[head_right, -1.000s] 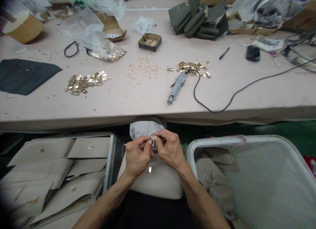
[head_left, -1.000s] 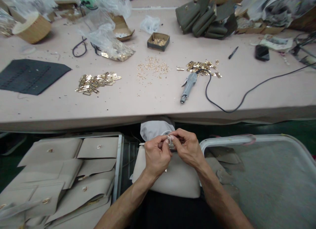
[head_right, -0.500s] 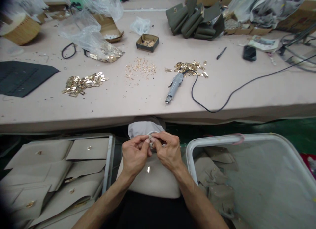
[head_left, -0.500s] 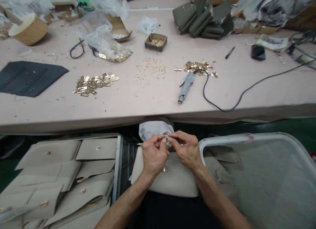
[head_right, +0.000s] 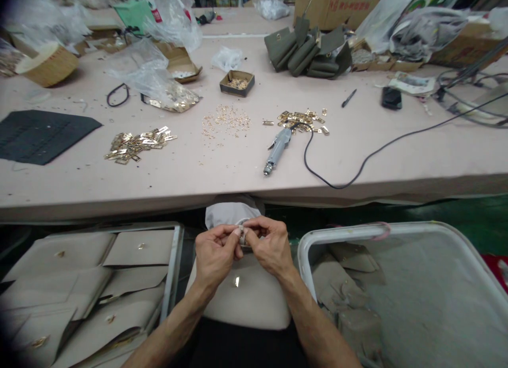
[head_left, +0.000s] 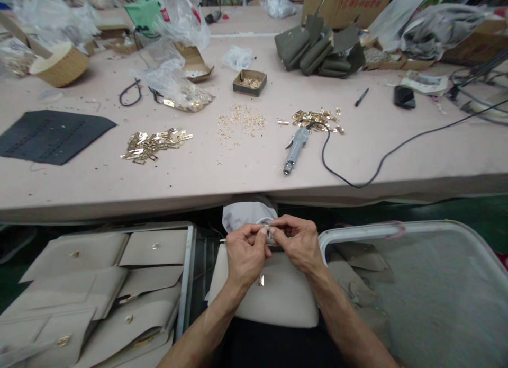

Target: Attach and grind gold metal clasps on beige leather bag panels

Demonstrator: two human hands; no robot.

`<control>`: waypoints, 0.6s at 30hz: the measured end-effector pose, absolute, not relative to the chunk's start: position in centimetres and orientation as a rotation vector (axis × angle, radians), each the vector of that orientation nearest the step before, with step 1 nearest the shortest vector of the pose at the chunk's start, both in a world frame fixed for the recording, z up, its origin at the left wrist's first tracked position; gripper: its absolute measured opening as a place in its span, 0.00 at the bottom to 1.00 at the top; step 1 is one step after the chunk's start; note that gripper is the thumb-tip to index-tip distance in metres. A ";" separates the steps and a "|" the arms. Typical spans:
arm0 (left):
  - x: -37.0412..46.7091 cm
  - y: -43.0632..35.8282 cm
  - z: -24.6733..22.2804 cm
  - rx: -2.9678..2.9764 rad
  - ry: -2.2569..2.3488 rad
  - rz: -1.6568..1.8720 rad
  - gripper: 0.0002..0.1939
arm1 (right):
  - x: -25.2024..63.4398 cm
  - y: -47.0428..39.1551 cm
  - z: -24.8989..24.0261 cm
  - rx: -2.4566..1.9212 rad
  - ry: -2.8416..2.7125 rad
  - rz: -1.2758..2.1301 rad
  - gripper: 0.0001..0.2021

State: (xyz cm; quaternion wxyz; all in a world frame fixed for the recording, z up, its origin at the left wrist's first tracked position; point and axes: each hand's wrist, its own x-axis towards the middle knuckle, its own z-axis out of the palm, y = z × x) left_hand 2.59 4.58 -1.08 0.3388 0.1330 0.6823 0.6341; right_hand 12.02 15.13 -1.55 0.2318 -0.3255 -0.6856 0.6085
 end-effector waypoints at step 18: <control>3.0 4.8 -0.7 0.364 1.718 1.857 0.06 | 12.0 15.2 0.3 -0.725 -1.934 1.640 0.03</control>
